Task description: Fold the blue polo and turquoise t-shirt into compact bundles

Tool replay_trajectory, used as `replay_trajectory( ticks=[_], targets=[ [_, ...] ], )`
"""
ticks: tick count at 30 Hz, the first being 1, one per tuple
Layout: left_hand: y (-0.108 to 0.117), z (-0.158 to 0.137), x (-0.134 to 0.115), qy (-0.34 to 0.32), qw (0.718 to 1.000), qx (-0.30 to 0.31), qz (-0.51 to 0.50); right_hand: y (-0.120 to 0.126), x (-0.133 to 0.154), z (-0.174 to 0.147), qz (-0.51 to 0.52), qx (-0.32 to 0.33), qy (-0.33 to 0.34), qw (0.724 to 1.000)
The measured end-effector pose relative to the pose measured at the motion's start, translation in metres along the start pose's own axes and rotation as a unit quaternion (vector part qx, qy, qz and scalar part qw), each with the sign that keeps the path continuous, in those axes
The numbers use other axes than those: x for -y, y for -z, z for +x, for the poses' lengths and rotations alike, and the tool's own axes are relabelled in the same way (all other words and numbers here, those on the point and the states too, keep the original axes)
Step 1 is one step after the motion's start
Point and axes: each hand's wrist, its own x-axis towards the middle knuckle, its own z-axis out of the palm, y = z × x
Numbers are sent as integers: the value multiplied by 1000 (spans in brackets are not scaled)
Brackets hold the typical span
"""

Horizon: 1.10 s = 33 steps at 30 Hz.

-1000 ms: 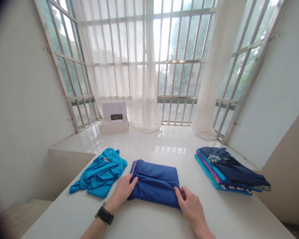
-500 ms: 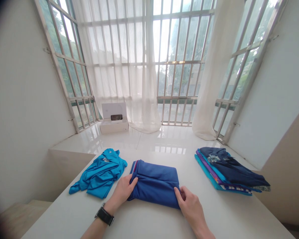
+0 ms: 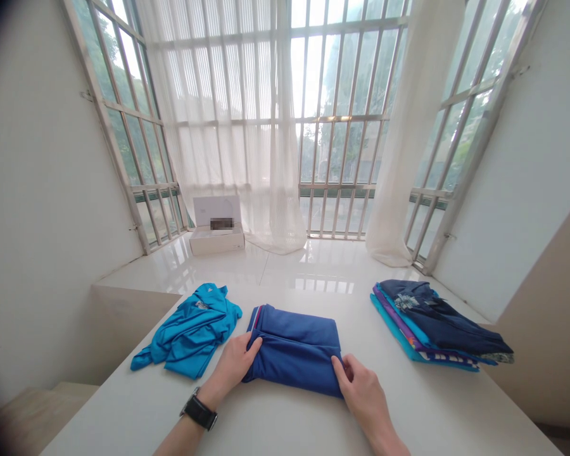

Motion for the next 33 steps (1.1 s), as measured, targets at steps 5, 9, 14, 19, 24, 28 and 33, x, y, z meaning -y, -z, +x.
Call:
replay_trajectory(
  ticks=[5, 9, 14, 19, 24, 28, 33],
  targets=[
    [-2, 0, 1, -13, 1000, -16, 1, 0, 0, -1, 5, -2, -2, 1000],
    [0, -4, 0, -33, 998, -55, -22, 1, 0, -1, 6, -3, 9, 1000],
    [4, -9, -2, -136, 982, -128, -33, 2, 2, -1, 10, -7, 15, 1000],
    [5, -10, -4, -168, 979, -116, 20, 3, 2, -1, 11, -9, 17, 1000],
    [2, -9, -3, -173, 983, -52, 31, 2, 2, -1, 5, -7, 15, 1000],
    [2, -9, -2, -161, 985, -50, 29, 2, 2, -1, 2, 0, 7, 1000],
    [2, -7, -4, -128, 991, -46, 18, 3, 7, -3, 4, -6, 6, 1000]
  ],
)
